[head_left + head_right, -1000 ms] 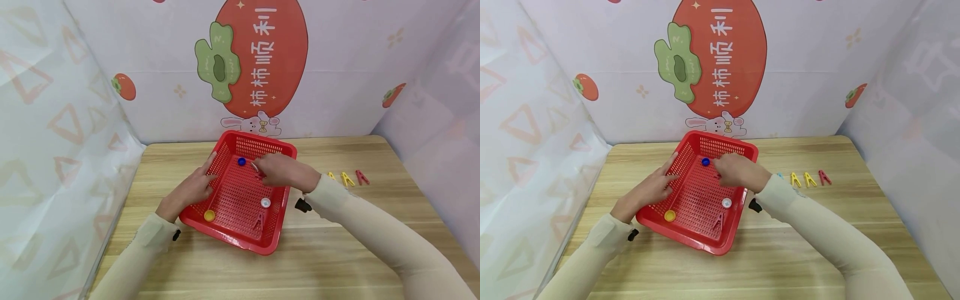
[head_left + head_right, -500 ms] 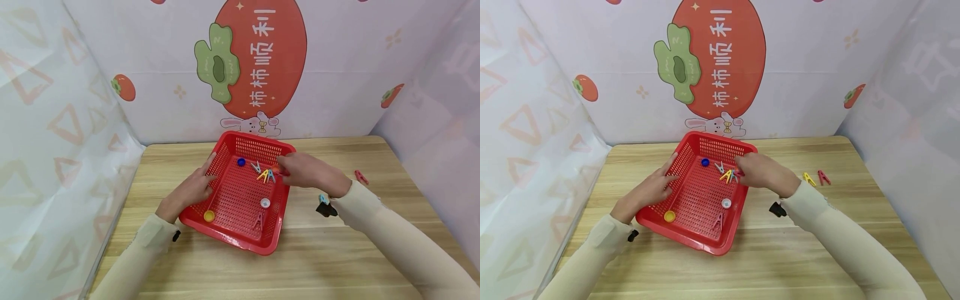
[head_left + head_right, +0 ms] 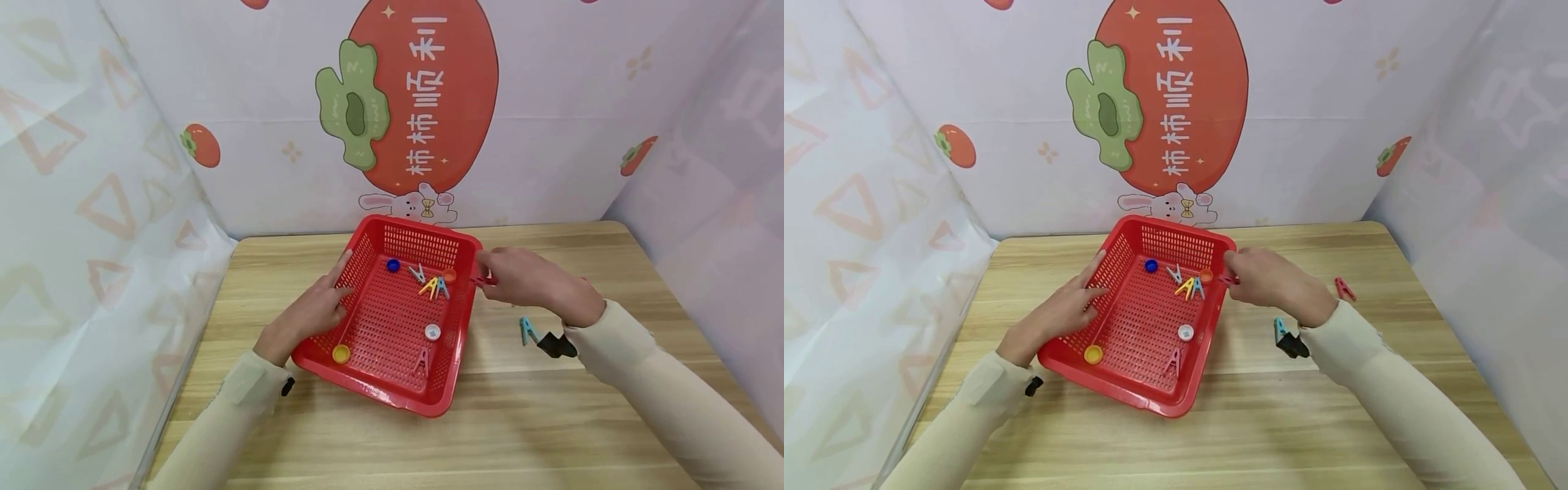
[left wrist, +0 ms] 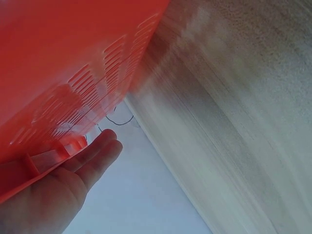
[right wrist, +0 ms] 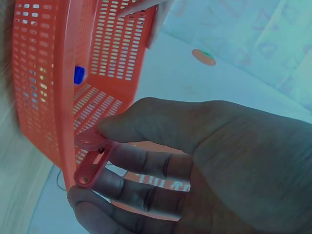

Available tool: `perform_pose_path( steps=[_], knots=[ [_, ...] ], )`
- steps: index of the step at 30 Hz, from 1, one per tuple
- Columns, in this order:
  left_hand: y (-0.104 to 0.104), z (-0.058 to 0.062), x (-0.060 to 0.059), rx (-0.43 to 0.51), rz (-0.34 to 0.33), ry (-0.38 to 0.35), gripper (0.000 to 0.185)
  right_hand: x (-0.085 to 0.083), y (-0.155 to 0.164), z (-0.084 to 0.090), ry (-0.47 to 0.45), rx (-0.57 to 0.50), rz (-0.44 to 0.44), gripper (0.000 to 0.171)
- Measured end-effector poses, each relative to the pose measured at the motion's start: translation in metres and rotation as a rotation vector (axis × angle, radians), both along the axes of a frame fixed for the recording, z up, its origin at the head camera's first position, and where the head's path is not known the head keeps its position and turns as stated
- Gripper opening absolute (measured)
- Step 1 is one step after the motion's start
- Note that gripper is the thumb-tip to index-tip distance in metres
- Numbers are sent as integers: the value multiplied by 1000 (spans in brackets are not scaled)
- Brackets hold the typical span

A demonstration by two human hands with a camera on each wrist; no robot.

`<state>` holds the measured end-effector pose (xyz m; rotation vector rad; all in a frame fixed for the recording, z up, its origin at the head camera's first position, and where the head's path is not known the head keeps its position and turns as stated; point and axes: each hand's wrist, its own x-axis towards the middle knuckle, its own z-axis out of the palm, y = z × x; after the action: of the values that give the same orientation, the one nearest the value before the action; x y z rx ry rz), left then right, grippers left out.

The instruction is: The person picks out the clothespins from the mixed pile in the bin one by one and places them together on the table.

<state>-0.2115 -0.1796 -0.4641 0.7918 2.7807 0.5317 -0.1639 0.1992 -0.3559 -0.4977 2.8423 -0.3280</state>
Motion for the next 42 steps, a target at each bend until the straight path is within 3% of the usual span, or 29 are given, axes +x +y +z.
perform_pose_path(
  steps=[13, 30, 42],
  knots=[
    [-1, 0, 0, 15, -5, 4, 53, 9, 36, -6, -11, 8, -64, 23],
    [0, 0, 1, 16, -7, 10, 53, 24, 77, -30, -1, -16, -81, 21],
    [1, 0, 1, 23, 5, 7, 54, 32, 96, -53, -8, -42, -148, 20]
  ],
)
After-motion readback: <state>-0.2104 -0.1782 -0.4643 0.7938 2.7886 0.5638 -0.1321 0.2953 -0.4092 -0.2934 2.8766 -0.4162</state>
